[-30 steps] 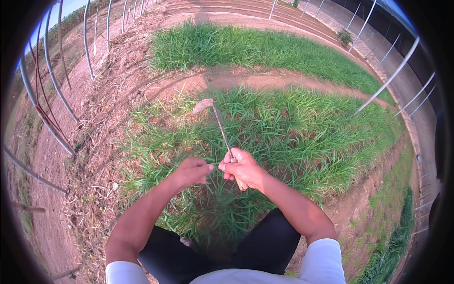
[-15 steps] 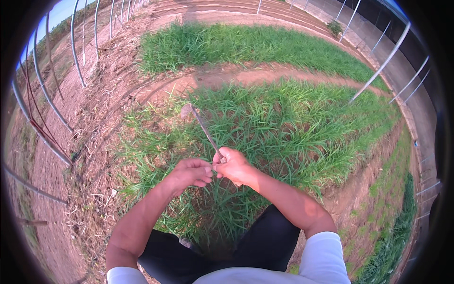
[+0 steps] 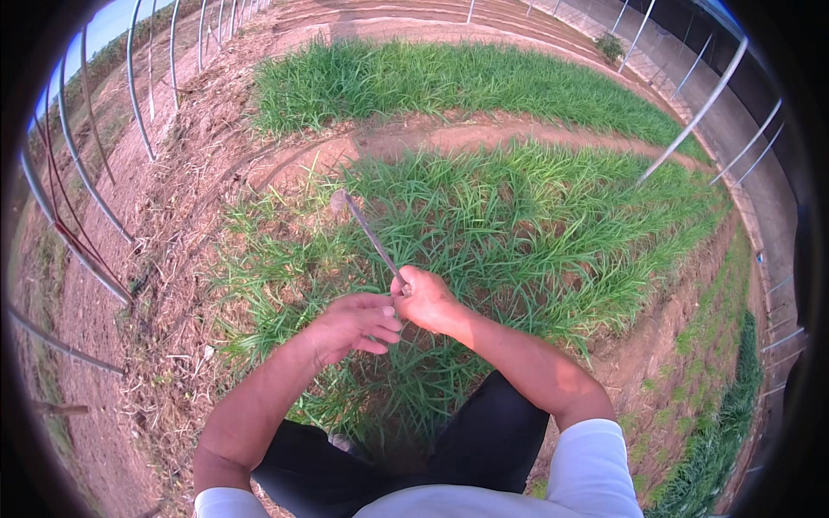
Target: The person uses a small hand hoe to loosen soil and remove weeds from a garden bed. They repeatedly scrape the ground, pull out weeds by hand, and clear debris from the rows.
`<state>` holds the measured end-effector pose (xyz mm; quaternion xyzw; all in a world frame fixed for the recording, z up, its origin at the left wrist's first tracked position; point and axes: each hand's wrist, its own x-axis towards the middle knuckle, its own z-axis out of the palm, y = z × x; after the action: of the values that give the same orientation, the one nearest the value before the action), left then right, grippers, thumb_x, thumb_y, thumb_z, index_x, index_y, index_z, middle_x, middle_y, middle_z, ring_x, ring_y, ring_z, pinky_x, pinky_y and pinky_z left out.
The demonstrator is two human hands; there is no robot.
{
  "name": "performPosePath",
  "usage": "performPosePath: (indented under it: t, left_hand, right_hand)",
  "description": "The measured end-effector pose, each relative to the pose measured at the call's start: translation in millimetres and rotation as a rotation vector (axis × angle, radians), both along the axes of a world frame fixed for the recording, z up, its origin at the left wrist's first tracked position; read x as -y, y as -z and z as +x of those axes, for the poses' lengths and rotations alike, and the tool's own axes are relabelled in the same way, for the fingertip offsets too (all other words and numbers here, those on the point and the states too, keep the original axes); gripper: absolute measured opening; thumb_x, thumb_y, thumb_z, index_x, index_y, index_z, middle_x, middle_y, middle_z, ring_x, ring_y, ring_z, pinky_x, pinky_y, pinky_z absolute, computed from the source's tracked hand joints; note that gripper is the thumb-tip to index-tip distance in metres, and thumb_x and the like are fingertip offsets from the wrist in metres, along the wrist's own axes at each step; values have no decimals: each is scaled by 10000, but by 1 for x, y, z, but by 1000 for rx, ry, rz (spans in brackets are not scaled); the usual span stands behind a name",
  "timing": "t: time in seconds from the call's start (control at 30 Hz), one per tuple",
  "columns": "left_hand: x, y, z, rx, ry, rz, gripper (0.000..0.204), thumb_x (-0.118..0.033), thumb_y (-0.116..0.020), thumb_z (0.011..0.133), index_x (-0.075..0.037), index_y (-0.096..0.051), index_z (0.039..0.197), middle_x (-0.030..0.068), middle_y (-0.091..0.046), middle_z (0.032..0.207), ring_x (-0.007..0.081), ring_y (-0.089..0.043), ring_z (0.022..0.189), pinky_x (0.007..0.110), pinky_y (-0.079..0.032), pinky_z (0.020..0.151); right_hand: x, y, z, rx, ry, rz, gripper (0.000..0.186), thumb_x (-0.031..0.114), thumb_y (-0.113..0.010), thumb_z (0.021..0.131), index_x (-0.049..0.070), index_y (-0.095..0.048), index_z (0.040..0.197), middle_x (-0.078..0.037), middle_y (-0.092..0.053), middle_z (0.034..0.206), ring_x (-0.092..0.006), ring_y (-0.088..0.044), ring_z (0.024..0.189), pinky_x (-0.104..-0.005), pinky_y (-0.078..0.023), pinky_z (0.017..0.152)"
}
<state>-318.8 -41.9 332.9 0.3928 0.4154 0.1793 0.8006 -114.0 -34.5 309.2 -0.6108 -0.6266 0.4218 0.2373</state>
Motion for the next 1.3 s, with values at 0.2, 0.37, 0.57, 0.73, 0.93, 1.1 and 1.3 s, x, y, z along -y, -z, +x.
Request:
performPosePath:
  t: [0.2,0.37,0.57,0.73,0.93,1.1,1.3]
  left_hand:
    - [4,-3,4,-5,55,16,543,-271,-693,974,-28,-515,1426,117,-711,1118,216,-719,955,382,-605,789]
    - [2,1,3,7,26,12,560,-257,-697,971,-37,-489,1442,124,-714,1106,224,-726,961,380,-611,780]
    - [3,-1,1,53,7,-9,545,-212,-681,987,-45,-458,1455,145,-714,1081,250,-742,951,378,-638,749]
    - [6,-1,9,6,67,73,614,-209,-685,984,-56,-391,1501,149,-706,1094,261,-739,962,376,-637,751]
    - [2,2,6,118,-32,-6,625,-200,-693,976,-54,-387,1501,161,-706,1095,273,-739,963,388,-636,761]
    - [5,0,10,102,14,24,672,-193,-698,968,-58,-350,1526,164,-705,1098,285,-738,960,397,-633,780]
    - [8,-3,13,6,36,125,700,-184,-696,964,-75,-321,1545,160,-703,1095,287,-737,972,388,-635,776]
  right_hand:
    - [2,-16,-8,54,9,-21,200,160,-714,872,39,-605,988,-141,-689,886,-275,-687,816,-400,-541,743]
    - [-2,9,-1,-215,64,-120,140,101,-656,888,37,-597,998,-121,-668,854,-245,-692,784,-390,-539,664]
    - [2,-29,-8,-137,127,-168,144,21,-612,865,18,-588,1008,-102,-659,845,-204,-693,750,-360,-538,632]
    - [-2,-6,-4,-217,150,-76,149,-3,-604,850,15,-583,997,-86,-641,834,-175,-662,711,-338,-528,620]
    - [-3,1,0,-403,143,-150,148,-20,-599,855,8,-584,1000,-97,-647,820,-176,-656,705,-334,-525,621]
    - [-7,9,-1,-354,176,-112,146,-22,-589,861,6,-583,1004,-95,-645,806,-178,-651,694,-334,-528,616]
    - [-7,8,-2,-448,206,-149,137,-18,-603,874,20,-586,1005,-75,-638,820,-161,-646,683,-321,-530,602]
